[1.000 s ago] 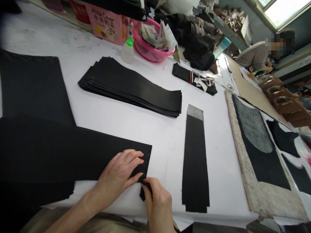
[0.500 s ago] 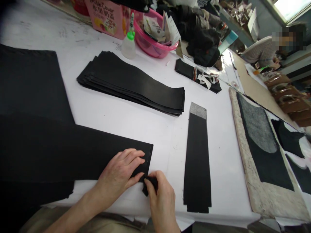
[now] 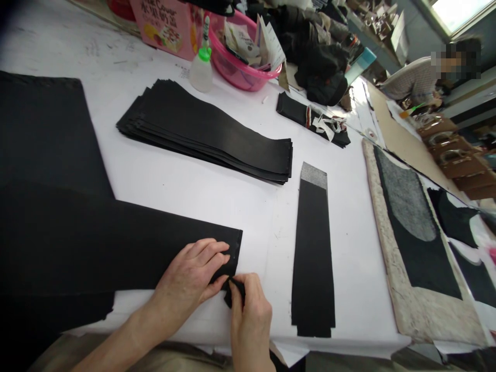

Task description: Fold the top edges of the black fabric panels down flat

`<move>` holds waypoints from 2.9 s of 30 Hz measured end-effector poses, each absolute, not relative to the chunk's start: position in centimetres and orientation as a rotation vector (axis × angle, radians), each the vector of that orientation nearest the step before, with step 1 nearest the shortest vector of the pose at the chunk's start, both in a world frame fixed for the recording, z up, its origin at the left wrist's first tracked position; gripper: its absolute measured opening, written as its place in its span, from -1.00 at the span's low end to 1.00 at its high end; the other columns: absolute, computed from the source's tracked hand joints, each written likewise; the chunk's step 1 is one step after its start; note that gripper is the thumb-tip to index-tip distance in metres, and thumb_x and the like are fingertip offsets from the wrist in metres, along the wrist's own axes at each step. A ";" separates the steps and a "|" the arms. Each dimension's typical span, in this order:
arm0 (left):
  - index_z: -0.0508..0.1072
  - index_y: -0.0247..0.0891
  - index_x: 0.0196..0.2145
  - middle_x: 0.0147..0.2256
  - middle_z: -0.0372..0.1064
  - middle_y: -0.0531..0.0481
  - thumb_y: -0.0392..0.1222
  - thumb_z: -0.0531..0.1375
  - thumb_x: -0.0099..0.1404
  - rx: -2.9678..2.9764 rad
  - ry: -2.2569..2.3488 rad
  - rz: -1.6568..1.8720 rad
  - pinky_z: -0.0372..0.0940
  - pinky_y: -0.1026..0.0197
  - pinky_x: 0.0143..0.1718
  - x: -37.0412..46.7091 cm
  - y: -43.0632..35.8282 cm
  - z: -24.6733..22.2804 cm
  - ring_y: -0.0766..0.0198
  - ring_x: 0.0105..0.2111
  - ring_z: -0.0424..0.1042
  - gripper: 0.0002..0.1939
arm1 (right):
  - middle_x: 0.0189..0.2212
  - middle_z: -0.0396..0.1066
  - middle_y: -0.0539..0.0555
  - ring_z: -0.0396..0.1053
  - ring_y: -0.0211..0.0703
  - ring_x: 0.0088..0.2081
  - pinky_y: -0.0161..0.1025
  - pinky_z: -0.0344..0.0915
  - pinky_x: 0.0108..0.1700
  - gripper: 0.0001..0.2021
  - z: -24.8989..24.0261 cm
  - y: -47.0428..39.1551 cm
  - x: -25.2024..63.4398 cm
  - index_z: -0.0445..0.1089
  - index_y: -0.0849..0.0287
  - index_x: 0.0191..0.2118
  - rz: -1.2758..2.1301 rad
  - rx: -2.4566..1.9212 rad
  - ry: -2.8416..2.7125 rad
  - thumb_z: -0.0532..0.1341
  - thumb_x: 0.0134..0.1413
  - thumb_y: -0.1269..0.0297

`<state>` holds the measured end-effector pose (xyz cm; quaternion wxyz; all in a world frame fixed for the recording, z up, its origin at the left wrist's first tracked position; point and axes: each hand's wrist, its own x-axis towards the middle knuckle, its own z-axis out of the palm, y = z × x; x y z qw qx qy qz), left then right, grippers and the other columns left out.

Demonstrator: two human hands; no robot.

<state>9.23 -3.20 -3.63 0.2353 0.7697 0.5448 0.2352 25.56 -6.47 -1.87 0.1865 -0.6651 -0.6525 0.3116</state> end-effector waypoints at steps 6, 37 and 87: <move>0.40 -0.22 -0.15 0.04 0.35 -0.01 -0.33 0.25 0.18 2.111 1.491 0.653 0.22 0.04 0.01 9.2 -3.3 -3.8 0.08 0.06 0.24 -0.75 | -0.42 0.42 -0.01 0.38 -0.23 -0.43 -0.36 0.29 -0.36 -0.87 -1.9 -6.8 25.6 0.36 0.11 -0.25 0.876 -1.873 -1.856 0.08 0.29 0.28; 0.36 -0.16 -0.09 0.05 0.31 0.06 -0.33 0.22 0.26 2.052 1.421 0.654 0.16 0.04 0.04 8.6 -3.2 -3.2 0.14 0.08 0.19 -0.74 | -0.52 0.38 -0.01 0.32 -0.25 -0.53 -0.41 0.30 -0.55 -0.73 -0.2 -7.5 28.5 0.39 0.16 -0.28 1.318 -1.998 -1.359 0.26 0.10 0.04; 0.39 -0.18 -0.12 0.02 0.34 0.00 -0.36 0.27 0.17 2.065 1.442 0.683 0.24 0.04 -0.01 8.9 -3.1 -3.1 0.09 0.05 0.24 -0.69 | -0.55 0.40 0.01 0.35 -0.22 -0.54 -0.38 0.33 -0.54 -0.73 0.1 -6.2 27.8 0.44 0.17 -0.28 1.190 -1.959 -1.483 0.25 0.12 0.04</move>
